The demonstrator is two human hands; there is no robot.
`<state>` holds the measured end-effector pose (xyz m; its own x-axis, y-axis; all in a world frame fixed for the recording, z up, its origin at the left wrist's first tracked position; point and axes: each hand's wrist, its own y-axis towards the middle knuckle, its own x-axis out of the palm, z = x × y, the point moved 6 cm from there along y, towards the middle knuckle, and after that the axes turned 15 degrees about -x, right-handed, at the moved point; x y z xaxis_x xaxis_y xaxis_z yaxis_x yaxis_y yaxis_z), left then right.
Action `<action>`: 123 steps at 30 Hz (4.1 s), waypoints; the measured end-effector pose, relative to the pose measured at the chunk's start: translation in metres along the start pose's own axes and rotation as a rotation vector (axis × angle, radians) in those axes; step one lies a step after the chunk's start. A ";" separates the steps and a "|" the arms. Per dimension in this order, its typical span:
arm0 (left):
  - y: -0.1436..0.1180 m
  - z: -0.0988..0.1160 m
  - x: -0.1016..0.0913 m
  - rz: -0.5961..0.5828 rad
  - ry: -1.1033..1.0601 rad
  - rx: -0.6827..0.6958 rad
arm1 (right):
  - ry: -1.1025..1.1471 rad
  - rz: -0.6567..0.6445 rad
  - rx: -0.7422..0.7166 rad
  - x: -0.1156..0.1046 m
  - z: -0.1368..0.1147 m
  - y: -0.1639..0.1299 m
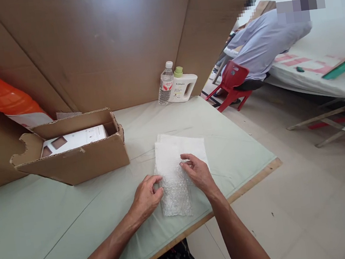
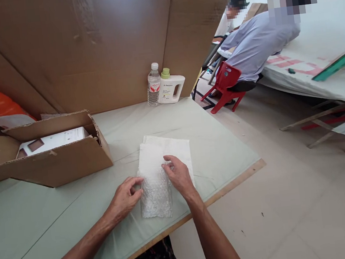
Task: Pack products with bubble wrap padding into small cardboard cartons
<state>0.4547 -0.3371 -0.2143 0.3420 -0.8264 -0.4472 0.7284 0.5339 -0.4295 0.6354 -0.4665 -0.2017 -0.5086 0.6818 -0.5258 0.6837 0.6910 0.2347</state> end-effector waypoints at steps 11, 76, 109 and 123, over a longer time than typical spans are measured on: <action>0.000 0.015 0.004 0.031 0.358 -0.026 | 0.020 -0.037 -0.016 0.002 -0.010 -0.009; 0.061 0.060 0.021 0.184 0.520 0.452 | -0.082 0.047 0.004 -0.035 -0.005 0.007; -0.053 -0.014 -0.026 0.134 0.274 0.487 | -0.437 -0.465 -0.650 0.022 -0.074 -0.117; -0.056 -0.012 -0.027 0.006 0.212 0.459 | 0.054 -0.291 -0.182 0.020 -0.046 -0.086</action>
<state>0.3977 -0.3422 -0.1881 0.2534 -0.7436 -0.6188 0.9291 0.3653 -0.0585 0.5422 -0.5016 -0.1951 -0.6988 0.4581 -0.5494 0.4036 0.8866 0.2260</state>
